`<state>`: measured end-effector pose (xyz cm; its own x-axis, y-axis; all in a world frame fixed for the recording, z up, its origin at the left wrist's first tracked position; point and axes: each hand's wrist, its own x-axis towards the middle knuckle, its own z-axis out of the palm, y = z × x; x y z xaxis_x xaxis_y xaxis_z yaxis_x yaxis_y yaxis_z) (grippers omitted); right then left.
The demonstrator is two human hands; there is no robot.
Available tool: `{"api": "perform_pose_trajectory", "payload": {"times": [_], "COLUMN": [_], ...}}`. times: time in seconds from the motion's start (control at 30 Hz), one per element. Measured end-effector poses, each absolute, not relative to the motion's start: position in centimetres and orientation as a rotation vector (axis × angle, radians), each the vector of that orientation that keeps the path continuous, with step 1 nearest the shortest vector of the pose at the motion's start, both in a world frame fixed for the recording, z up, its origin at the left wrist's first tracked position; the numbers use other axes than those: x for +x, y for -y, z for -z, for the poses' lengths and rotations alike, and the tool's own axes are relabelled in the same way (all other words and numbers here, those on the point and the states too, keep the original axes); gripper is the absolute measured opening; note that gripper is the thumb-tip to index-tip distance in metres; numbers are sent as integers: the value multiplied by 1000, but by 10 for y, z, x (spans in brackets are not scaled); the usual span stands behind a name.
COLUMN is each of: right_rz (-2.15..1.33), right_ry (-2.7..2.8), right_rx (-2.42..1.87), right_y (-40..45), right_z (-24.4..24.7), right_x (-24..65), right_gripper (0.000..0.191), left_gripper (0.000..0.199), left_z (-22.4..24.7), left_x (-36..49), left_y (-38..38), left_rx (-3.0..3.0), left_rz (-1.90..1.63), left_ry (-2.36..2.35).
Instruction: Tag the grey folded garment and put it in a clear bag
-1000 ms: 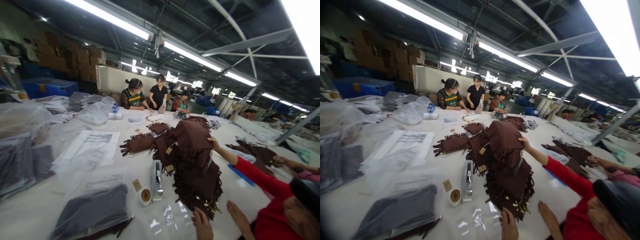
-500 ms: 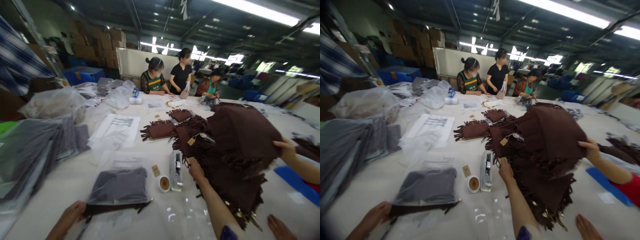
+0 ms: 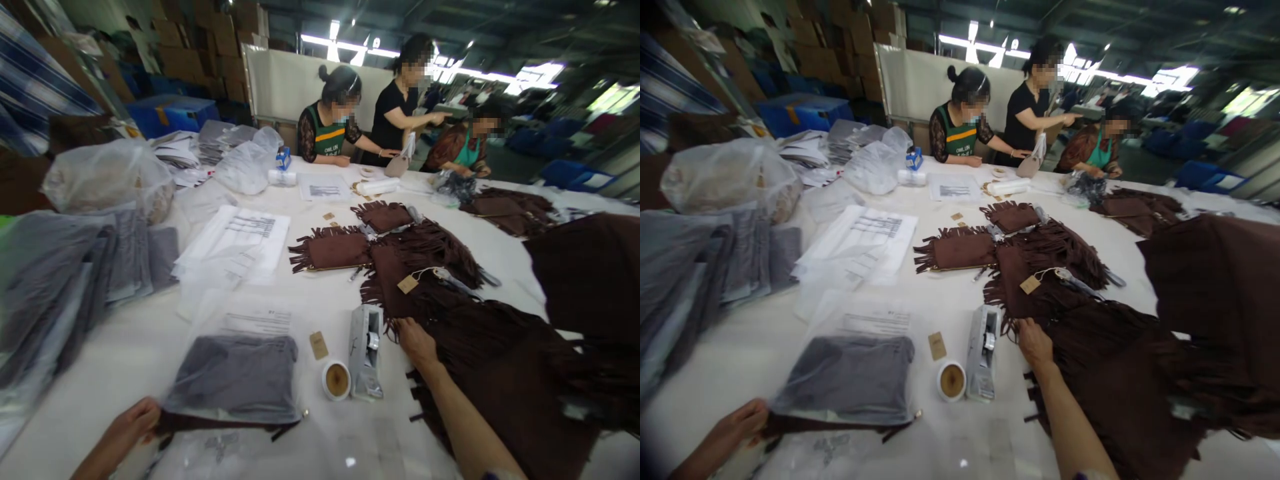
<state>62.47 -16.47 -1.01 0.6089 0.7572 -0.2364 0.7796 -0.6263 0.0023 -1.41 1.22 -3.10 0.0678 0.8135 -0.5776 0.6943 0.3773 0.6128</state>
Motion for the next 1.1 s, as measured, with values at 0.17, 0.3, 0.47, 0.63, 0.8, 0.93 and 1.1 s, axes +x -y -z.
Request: {"api": "perform_pose_trajectory", "payload": {"times": [0.17,0.3,0.47,0.63,0.8,0.93,1.1], "right_rz": [227,224,683,847,1045,1253,1692], "right_ry": [-1239,-1496,-1812,-1687,-1598,-1457,-1352], "right_rx": [2894,2927,2620,2531,2508,2699,3010], "right_y": [161,132,79,51,39,46,83], "right_z": [-25,-53,-33,-2,8,0,-49], "right_x": [609,558,470,431,430,436,434], "right_gripper": [36,43,25,60,30,21,50], "left_gripper": [34,28,29,28,21,19,20], "left_z": [30,19,11,10,21,27,16], "left_x": [-15,-10,-5,-3,-7,-9,-10], "left_y": [-8,-7,-11,-5,-1,1,4], "left_rx": [1301,1321,1323,1338,1277,1299,1429], "left_rz": [-291,-199,-166,-193,-250,-244,-241], "left_ry": [-1575,-1608,-1608,-1607,-1666,-1659,-1662]}}
